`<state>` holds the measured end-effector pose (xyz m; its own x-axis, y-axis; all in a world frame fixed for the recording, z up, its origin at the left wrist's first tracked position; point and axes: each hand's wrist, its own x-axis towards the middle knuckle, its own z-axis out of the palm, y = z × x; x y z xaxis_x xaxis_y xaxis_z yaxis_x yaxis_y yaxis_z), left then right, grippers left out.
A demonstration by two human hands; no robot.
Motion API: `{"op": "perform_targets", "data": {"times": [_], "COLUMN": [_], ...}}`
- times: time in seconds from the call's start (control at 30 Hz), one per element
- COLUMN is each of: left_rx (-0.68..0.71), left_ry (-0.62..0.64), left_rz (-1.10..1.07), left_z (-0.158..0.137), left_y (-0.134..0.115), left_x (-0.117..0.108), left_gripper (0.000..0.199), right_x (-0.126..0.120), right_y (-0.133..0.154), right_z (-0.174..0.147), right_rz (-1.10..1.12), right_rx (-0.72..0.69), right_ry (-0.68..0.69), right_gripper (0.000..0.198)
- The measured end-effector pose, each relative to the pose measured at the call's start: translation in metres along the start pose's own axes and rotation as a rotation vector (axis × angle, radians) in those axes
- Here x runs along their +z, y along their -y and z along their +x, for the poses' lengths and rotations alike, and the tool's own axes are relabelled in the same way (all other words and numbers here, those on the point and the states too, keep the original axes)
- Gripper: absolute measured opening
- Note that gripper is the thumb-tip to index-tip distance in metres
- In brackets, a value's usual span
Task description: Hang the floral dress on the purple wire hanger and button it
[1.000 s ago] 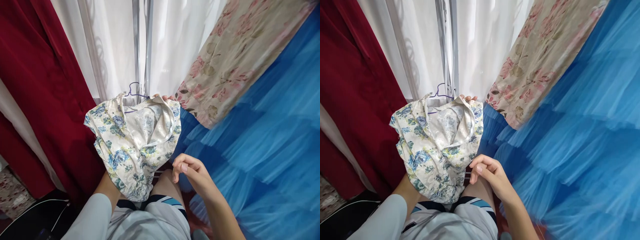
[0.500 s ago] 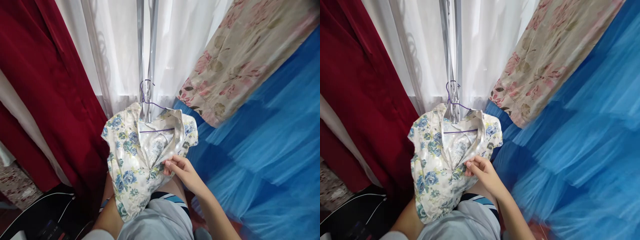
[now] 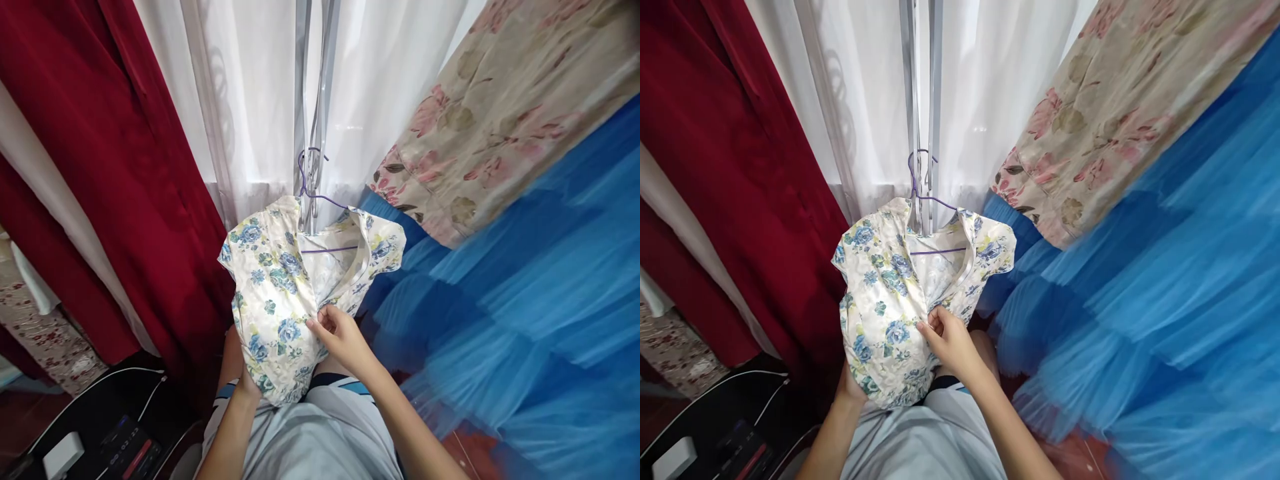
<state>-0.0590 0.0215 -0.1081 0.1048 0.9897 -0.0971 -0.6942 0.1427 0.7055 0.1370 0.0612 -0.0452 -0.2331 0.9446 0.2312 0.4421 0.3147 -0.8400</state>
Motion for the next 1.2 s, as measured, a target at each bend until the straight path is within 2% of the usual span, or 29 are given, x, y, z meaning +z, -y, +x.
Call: {"op": "perform_targets", "data": {"times": [0.17, 0.27, 0.37, 0.43, 0.5, 0.6, 0.67, 0.7, 0.73, 0.8, 0.87, 0.93, 1.03, 1.2], "left_rx": [-0.01, 0.034, 0.2, 0.297, 0.367, 0.635, 0.832, 0.873, 0.865, 0.772, 0.699, 0.683, 0.663, 0.603], "left_ry": [0.026, -0.033, -0.109, -0.227, -0.363, -0.614, -0.687, -0.63, -0.508, -0.233, -0.098, -0.1, -0.073, 0.0], "left_rz": [-0.111, 0.105, 0.53, 0.766, 0.9, 1.0, 1.053, 1.087, 1.123, 1.181, 1.199, 1.195, 1.216, 1.369], "left_z": [-0.001, -0.001, 0.007, 0.016, 0.026, 0.034, 0.034, 0.033, 0.031, 0.029, 0.03, 0.031, 0.034, 0.033], "left_y": [0.004, 0.001, -0.001, -0.001, 0.001, 0.006, 0.009, 0.011, 0.014, 0.019, 0.024, 0.027, 0.028, 0.026], "left_x": [-0.011, -0.008, -0.008, -0.018, -0.035, -0.051, -0.044, -0.034, -0.022, 0.005, 0.026, 0.037, 0.041, 0.053], "left_gripper": [0.091, 0.087, 0.073, 0.048, 0.033, 0.04, 0.049, 0.049, 0.045, 0.032, 0.015, 0.006, 0.018, 0.016], "right_x": [-0.013, -0.021, -0.024, -0.025, -0.024, -0.023, -0.02, -0.017, -0.014, -0.006, 0.0, 0.0, -0.015, -0.058], "right_y": [0.007, 0.009, 0.009, 0.006, 0.003, -0.001, -0.001, -0.001, 0.0, 0.003, 0.005, 0.006, 0.011, 0.053], "right_z": [-0.005, -0.005, -0.003, -0.002, -0.001, 0.001, 0.002, 0.002, 0.001, -0.003, -0.007, -0.008, 0.01, 0.087], "right_rz": [0.077, 0.038, 0.025, 0.013, -0.002, -0.008, -0.003, 0.0, 0.003, 0.006, -0.003, -0.037, -0.111, -0.251], "right_rx": [0.017, 0.009, -0.022, -0.033, -0.047, -0.069, -0.069, -0.068, -0.069, -0.083, -0.115, -0.165, -0.268, -0.544], "right_ry": [0.054, 0.028, -0.003, -0.036, -0.075, -0.123, -0.14, -0.137, -0.124, -0.066, -0.009, -0.009, -0.117, -0.313], "right_gripper": [0.017, 0.012, 0.01, 0.01, 0.011, 0.011, 0.01, 0.01, 0.009, 0.008, 0.008, 0.008, 0.008, 0.004]}}
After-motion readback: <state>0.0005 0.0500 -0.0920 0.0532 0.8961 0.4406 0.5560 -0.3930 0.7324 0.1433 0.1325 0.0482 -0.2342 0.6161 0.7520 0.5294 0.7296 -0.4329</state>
